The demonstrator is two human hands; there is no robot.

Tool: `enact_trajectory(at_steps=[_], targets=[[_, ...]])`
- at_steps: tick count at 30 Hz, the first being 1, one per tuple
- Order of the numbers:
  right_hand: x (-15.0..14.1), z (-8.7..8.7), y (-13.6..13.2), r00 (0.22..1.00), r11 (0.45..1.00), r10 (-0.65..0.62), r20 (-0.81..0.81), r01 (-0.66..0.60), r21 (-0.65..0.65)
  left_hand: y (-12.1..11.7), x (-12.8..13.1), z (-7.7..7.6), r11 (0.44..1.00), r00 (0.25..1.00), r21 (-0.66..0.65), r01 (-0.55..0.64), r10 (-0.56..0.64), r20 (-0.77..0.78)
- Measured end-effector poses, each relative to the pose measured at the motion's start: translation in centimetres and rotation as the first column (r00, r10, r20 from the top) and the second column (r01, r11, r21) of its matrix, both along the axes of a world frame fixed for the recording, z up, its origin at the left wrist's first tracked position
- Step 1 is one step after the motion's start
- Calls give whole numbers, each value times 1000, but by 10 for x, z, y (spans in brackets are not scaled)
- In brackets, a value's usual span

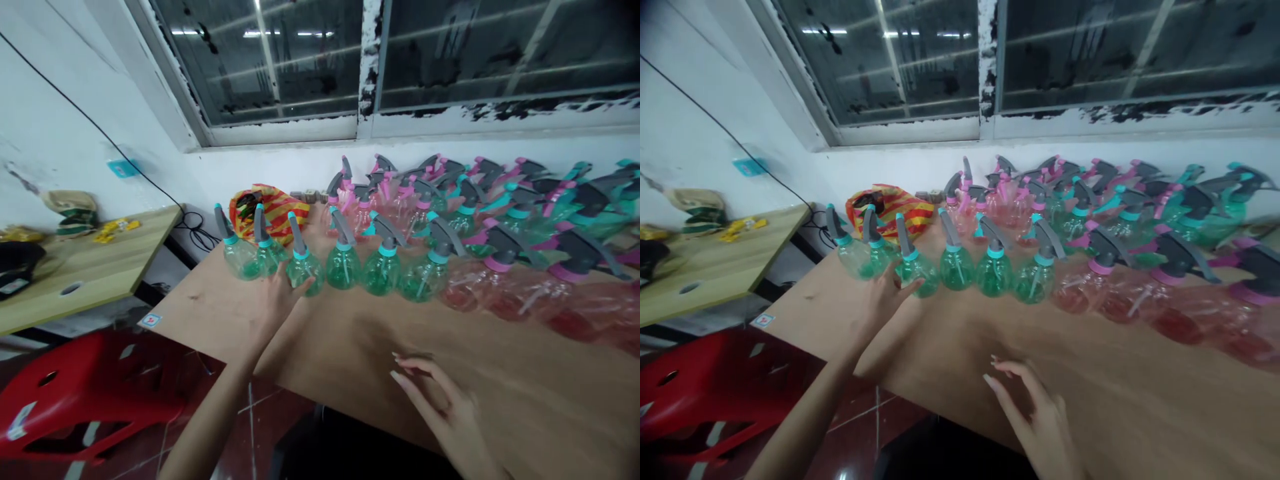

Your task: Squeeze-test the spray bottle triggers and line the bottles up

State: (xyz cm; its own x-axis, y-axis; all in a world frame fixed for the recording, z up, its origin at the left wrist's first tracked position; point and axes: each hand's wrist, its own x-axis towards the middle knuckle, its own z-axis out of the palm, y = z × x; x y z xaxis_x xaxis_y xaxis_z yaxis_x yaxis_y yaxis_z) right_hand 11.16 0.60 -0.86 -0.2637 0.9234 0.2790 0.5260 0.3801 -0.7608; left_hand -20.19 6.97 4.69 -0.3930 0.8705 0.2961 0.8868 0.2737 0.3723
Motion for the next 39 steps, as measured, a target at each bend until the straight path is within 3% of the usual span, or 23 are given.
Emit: enact_trajectory(at_steps=[4, 10, 17, 22, 25, 29, 32, 36, 39], targets=[[-4, 6, -1, 998, 998, 37, -50, -39, -44, -37, 20, -3, 998, 998, -2, 58, -58, 25], [-14, 23, 9, 991, 994, 108, -81, -110, -11, -88, 90, -6, 984, 976, -48, 173, -164, 144], [-15, 45, 30, 970, 994, 82, -230, -63, 89, -91, 160, -15, 939, 936, -47, 341, -334, 112], [-2, 59, 38, 949, 992, -24, -314, 62, 112, -91, 192, -26, 902, 892, 5, 433, -429, 146], [6, 62, 41, 947, 990, -66, -314, 102, 98, -92, 196, -27, 866, 832, 28, 498, -487, 265], [14, 63, 45, 957, 994, 2, -289, 30, 104, -93, 181, -27, 816, 717, 24, 577, -521, 464], [17, 66, 46, 965, 997, 42, -257, -23, 79, -92, 166, -32, 851, 697, 58, 522, -464, 547], [16, 70, 47, 977, 998, 40, -208, -28, 60, -88, 151, -44, 931, 715, 116, 347, -343, 609], [14, 72, 47, 977, 997, 42, -208, -27, 75, -84, 147, -52, 956, 724, 165, 241, -291, 626]])
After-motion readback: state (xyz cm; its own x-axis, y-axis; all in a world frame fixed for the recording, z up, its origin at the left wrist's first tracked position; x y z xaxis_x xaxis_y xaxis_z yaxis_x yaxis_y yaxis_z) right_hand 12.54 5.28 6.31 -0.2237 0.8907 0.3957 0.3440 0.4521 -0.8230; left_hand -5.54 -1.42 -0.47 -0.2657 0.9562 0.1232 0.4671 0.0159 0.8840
